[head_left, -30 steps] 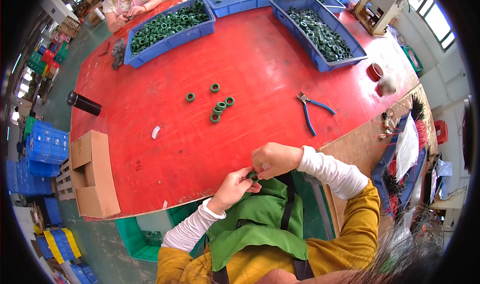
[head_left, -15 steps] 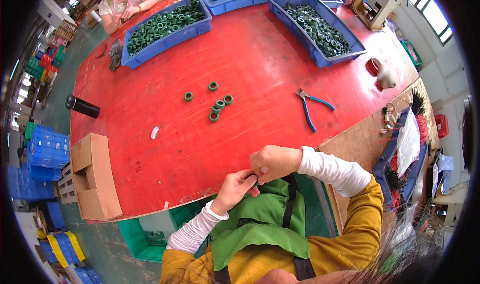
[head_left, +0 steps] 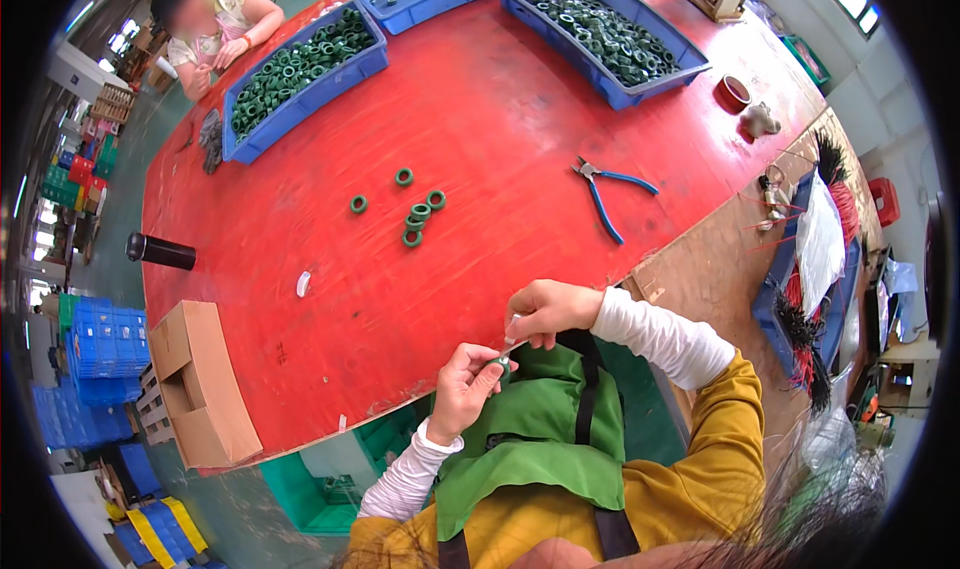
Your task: The person assembles small green plastic components and white parts by hand on a factory table.
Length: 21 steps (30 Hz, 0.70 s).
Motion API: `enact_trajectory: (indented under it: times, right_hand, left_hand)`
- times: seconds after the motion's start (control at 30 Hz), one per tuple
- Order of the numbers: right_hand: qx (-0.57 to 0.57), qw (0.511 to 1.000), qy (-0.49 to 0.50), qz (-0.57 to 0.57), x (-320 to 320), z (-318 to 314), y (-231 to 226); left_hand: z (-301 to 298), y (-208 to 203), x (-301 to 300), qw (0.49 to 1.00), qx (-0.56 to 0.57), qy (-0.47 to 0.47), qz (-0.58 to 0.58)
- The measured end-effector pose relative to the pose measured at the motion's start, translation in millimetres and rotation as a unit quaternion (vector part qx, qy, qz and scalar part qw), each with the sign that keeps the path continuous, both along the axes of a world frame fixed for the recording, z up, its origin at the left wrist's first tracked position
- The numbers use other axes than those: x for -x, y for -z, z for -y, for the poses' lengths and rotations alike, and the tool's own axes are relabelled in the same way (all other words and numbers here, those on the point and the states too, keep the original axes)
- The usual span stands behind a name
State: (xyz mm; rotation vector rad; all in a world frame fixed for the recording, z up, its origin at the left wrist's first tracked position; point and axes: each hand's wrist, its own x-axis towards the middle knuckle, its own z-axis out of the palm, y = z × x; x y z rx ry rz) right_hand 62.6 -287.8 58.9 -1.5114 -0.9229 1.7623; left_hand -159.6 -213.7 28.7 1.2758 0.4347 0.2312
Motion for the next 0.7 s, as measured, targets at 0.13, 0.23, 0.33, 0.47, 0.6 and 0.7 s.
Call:
enact_trajectory:
  times: [0.13, 0.23, 0.33, 0.47, 0.6, 0.7]
  right_hand:
    - [-0.241, 0.933, 0.013, 0.267, 21.6, 7.1, 10.5]
    - [-0.251, 0.926, 0.063, 0.276, 33.0, 8.6, 14.5]
    - [-0.199, 0.961, 0.065, 0.178, 26.8, 9.0, 5.9]
    - [-0.153, 0.986, 0.047, 0.038, 23.7, 10.8, 11.7]
    - [-0.198, 0.977, 0.052, 0.058, 26.9, 12.3, 17.3]
    - [-0.139, 0.982, 0.122, -0.047, 23.5, 10.6, 22.9]
  left_hand:
    - [3.5, 1.3, -2.0, 0.999, -0.021, -0.027, 0.008]
    - [8.1, 2.6, -6.3, 0.996, -0.04, -0.059, 0.048]
    - [9.6, 6.8, -6.3, 0.994, 0.005, -0.083, 0.066]
    - [7.8, 6.3, -6.7, 0.991, 0.053, -0.1, 0.075]
    - [5.6, 6.0, -6.6, 0.987, 0.105, -0.093, 0.084]
    - [5.5, 2.8, -9.4, 0.986, 0.119, -0.08, 0.081]
